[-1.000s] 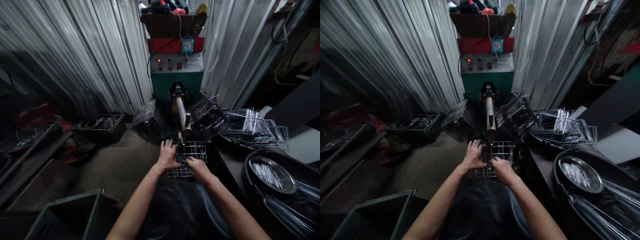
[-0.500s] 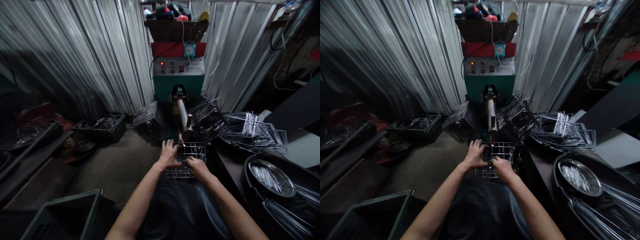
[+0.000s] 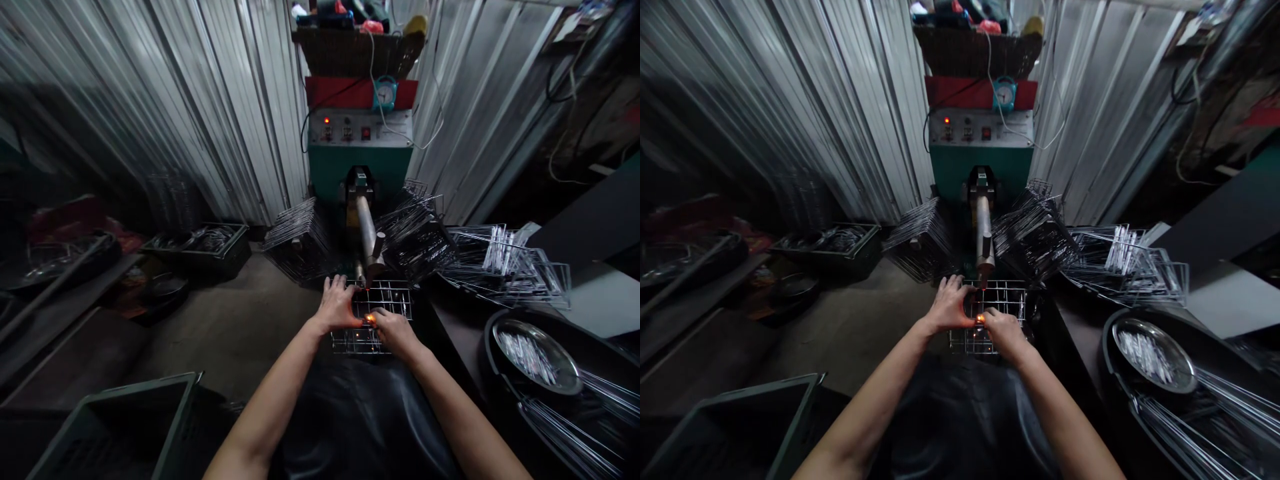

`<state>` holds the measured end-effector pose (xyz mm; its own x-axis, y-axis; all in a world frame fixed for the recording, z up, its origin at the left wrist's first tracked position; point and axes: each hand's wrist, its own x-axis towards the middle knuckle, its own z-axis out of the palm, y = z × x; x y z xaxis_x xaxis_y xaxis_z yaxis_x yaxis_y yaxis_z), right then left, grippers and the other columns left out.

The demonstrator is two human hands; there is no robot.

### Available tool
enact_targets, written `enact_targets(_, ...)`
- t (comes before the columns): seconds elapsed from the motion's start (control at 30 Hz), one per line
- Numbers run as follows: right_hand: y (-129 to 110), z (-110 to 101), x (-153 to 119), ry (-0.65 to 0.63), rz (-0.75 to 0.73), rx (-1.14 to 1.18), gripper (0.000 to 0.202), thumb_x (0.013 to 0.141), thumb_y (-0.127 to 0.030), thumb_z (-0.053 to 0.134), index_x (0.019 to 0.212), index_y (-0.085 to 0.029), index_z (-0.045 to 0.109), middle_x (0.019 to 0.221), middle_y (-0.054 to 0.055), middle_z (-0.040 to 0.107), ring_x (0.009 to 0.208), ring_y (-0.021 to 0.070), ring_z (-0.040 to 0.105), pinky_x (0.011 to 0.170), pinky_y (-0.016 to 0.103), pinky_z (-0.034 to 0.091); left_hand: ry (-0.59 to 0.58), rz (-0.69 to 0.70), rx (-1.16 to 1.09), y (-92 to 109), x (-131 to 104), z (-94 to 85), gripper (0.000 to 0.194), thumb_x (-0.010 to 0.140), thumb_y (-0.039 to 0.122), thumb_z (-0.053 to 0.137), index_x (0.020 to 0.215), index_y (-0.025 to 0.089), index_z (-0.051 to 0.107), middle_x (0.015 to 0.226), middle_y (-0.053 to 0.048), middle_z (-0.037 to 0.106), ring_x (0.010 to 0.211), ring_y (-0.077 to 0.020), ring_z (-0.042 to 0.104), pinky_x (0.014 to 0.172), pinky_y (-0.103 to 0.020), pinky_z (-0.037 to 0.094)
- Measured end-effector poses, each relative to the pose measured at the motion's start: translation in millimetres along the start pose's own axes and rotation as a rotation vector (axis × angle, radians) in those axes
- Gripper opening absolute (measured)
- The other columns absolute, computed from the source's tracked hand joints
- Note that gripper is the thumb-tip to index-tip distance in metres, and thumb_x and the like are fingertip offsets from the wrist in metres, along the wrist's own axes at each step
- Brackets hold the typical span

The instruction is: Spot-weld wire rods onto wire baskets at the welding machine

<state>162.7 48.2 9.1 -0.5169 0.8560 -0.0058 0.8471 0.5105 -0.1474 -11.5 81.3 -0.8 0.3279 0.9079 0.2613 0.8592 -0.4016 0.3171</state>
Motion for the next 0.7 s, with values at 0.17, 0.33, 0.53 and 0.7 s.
enact_targets(0.17,1,3,4,0.067,0.028,-0.066,0.039,0.08,-0.009,0.043,0.113,-0.025,0.059,0.113,0.005,0.061,0.086,0.0165,0.063,0.065,0.023,0.047,0.013,-0.016,0.03,-1,9,0.5,0.072,0.046,0.044,0.074,0.112,0.02,0.054,0.13,-0.018,0.04,0.126,-0.0376,0.029,0.105,-0.055,0.014)
enact_targets(0.33,7,4,22,0.166,0.071,-0.06,0.042,0.078,-0.005,0.044,0.111,-0.025,0.06,0.112,0.004,0.062,0.086,0.015,0.063,0.067,0.021,0.047,-0.002,-0.066,0.025,-8,27,-0.3,0.072,0.049,0.044,0.073,0.113,0.019,0.052,0.131,-0.018,0.039,0.126,-0.037,0.028,0.105,-0.054,0.016)
enact_targets(0.53,9,7,23,0.217,0.079,0.001,0.041,0.079,-0.007,0.045,0.112,-0.026,0.059,0.114,0.003,0.061,0.086,0.0148,0.063,0.068,0.022,0.048,-0.021,-0.081,0.021,-11,32,-0.7,0.068,0.051,0.048,0.071,0.111,0.022,0.053,0.125,-0.014,0.044,0.123,-0.035,0.033,0.103,-0.054,0.02)
enact_targets(0.7,15,10,9,0.331,0.202,0.047,0.029,0.084,-0.014,0.045,0.108,-0.022,0.061,0.112,0.005,0.061,0.078,0.0143,0.064,0.065,0.023,0.048,-0.009,-0.044,0.065,-10,33,-1.7,0.077,0.047,0.048,0.073,0.114,0.017,0.053,0.132,-0.019,0.038,0.127,-0.0383,0.028,0.105,-0.055,0.015)
